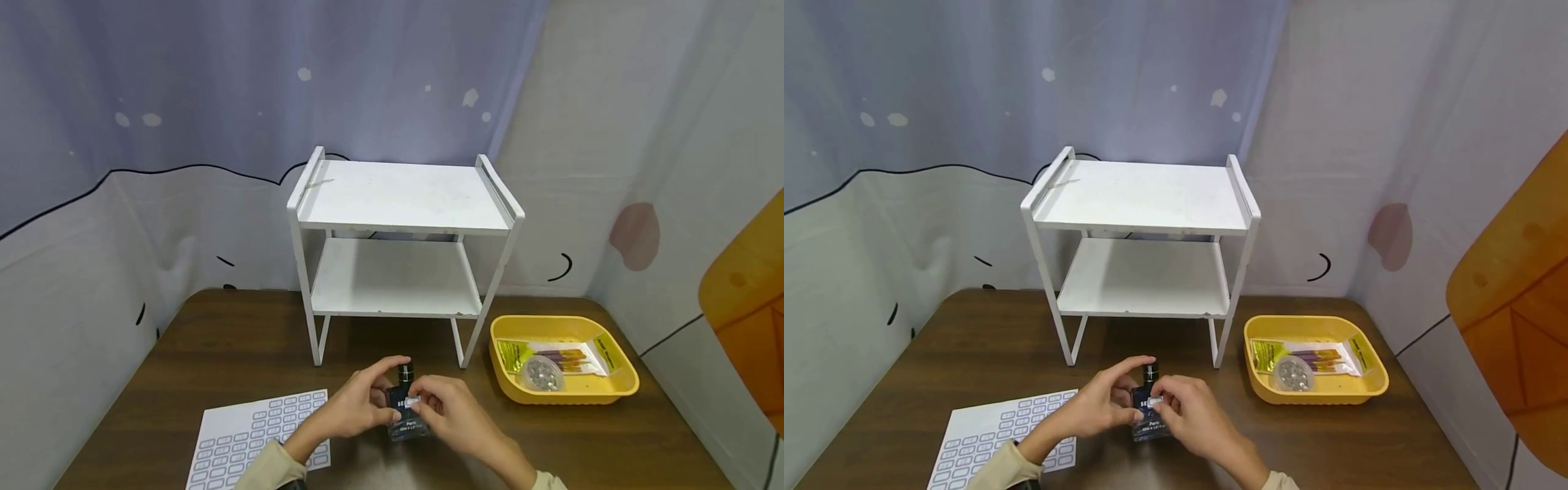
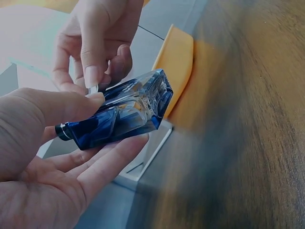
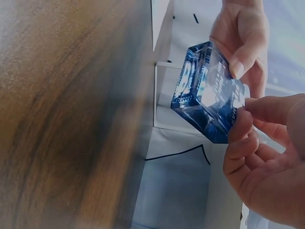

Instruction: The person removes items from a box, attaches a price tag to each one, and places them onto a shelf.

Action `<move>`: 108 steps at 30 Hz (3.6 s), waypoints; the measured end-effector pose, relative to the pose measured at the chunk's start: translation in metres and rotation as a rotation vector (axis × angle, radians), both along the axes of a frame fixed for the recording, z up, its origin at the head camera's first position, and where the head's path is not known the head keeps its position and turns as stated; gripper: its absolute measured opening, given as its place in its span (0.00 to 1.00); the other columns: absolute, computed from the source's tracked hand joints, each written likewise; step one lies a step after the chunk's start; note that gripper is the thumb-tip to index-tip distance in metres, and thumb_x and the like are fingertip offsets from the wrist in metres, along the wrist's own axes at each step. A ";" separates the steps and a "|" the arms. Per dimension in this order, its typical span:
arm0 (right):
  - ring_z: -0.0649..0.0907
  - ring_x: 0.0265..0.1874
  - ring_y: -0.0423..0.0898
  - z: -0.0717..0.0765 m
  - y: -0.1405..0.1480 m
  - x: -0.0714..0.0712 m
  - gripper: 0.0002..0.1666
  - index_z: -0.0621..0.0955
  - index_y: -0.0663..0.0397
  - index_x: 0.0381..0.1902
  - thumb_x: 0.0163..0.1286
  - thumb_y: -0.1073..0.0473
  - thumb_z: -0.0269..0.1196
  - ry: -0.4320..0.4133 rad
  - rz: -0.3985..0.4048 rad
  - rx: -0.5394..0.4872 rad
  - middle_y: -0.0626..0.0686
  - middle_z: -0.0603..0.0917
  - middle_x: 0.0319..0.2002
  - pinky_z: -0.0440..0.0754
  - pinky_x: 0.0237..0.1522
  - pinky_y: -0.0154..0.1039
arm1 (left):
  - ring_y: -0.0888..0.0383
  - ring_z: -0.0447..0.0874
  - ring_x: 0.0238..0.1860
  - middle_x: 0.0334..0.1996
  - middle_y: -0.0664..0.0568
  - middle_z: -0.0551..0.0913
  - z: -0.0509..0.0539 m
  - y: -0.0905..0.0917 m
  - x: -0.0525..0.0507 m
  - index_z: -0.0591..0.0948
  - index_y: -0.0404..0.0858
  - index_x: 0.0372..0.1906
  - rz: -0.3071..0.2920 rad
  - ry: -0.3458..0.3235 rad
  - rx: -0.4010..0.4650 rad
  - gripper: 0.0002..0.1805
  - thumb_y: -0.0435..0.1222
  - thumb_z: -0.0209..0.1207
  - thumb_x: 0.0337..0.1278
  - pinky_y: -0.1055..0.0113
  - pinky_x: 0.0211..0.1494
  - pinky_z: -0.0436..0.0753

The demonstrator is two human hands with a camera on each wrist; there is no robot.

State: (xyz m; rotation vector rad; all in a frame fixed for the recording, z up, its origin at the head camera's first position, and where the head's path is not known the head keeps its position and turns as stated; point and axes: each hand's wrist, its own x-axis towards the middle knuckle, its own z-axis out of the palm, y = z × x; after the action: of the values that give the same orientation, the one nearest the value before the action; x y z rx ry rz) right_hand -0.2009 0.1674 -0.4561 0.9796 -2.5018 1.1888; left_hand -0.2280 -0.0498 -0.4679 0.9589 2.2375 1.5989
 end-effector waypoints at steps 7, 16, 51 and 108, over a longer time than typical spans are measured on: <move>0.73 0.24 0.28 -0.003 -0.002 0.002 0.08 0.82 0.51 0.34 0.62 0.69 0.68 0.038 -0.030 0.011 0.42 0.78 0.25 0.76 0.24 0.26 | 0.64 0.86 0.32 0.36 0.39 0.86 -0.002 0.001 -0.001 0.65 0.40 0.73 -0.001 -0.008 0.013 0.44 0.25 0.69 0.49 0.72 0.35 0.83; 0.73 0.24 0.28 -0.004 -0.003 0.004 0.09 0.82 0.51 0.34 0.61 0.69 0.69 0.054 -0.049 0.022 0.42 0.78 0.25 0.75 0.24 0.26 | 0.65 0.85 0.32 0.36 0.39 0.86 -0.004 0.000 -0.001 0.65 0.41 0.73 0.004 -0.017 0.016 0.44 0.25 0.69 0.49 0.71 0.36 0.83; 0.72 0.19 0.27 -0.006 -0.011 0.005 0.11 0.81 0.51 0.29 0.56 0.69 0.72 0.038 -0.211 0.046 0.40 0.79 0.20 0.73 0.22 0.25 | 0.65 0.85 0.29 0.35 0.40 0.87 -0.008 0.004 0.003 0.66 0.42 0.72 0.042 0.029 0.027 0.43 0.24 0.70 0.48 0.72 0.34 0.82; 0.75 0.17 0.30 -0.006 0.000 0.009 0.17 0.75 0.48 0.23 0.55 0.64 0.75 -0.172 -0.302 -0.031 0.42 0.79 0.17 0.74 0.20 0.29 | 0.61 0.88 0.34 0.39 0.38 0.87 -0.012 0.001 0.005 0.65 0.40 0.73 0.012 0.003 0.033 0.44 0.22 0.68 0.48 0.70 0.39 0.83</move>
State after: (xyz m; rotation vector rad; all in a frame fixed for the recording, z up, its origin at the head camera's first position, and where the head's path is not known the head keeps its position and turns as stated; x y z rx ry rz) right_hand -0.1922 0.1672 -0.4621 0.4847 -2.6311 1.2548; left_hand -0.2231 -0.0487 -0.4797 0.9581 2.2301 1.6452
